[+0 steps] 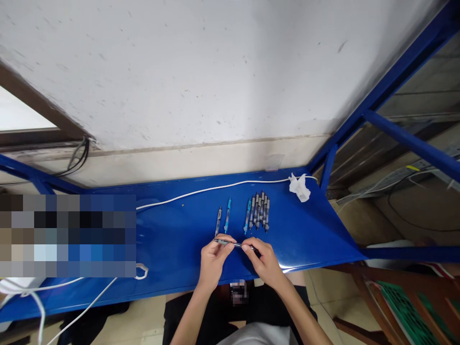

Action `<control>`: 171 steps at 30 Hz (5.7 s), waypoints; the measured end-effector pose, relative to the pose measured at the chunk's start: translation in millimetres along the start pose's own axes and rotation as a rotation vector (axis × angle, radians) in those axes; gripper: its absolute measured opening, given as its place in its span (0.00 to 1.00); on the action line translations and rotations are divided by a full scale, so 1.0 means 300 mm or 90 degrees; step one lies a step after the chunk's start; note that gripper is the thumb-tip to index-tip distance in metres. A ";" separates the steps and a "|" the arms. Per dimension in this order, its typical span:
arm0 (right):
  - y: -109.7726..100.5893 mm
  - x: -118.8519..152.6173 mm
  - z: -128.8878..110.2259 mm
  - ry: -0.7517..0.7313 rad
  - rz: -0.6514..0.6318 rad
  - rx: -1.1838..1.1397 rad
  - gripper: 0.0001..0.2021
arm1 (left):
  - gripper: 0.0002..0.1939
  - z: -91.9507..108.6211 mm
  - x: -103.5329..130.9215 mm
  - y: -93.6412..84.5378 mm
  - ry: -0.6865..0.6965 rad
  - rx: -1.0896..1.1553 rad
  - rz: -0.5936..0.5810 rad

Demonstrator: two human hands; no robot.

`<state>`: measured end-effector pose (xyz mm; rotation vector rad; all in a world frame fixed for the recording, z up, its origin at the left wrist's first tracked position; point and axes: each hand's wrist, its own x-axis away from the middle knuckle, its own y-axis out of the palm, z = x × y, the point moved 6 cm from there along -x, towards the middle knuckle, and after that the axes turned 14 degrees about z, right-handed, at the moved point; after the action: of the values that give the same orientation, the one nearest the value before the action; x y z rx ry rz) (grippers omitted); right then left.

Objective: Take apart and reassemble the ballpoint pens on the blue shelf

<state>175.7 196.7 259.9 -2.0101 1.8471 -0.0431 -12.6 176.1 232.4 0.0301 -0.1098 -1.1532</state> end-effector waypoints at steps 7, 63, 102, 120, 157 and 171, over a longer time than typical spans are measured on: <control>-0.004 -0.005 0.014 0.038 -0.026 -0.003 0.23 | 0.08 0.037 0.000 0.017 0.033 0.001 -0.029; -0.309 -0.059 -0.132 0.352 0.376 -1.044 0.25 | 0.21 0.039 -0.078 -0.121 0.433 -0.510 0.065; -0.249 -0.083 0.169 -0.105 0.154 0.475 0.27 | 0.13 0.087 -0.062 -0.134 0.372 -0.482 0.155; -0.254 -0.085 0.183 -0.103 0.168 0.466 0.26 | 0.11 0.102 -0.033 -0.210 0.288 -0.230 0.224; 0.101 -0.023 0.010 0.037 -0.031 -0.022 0.24 | 0.20 0.001 -0.048 -0.041 -0.005 0.079 -0.031; 0.109 -0.005 -0.006 -0.017 -0.056 -0.002 0.16 | 0.20 0.002 -0.048 -0.087 0.022 0.028 0.147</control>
<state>144.0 196.3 251.8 -2.0839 1.7425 -0.0391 -42.2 178.7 229.8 0.0738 -0.1054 -0.9197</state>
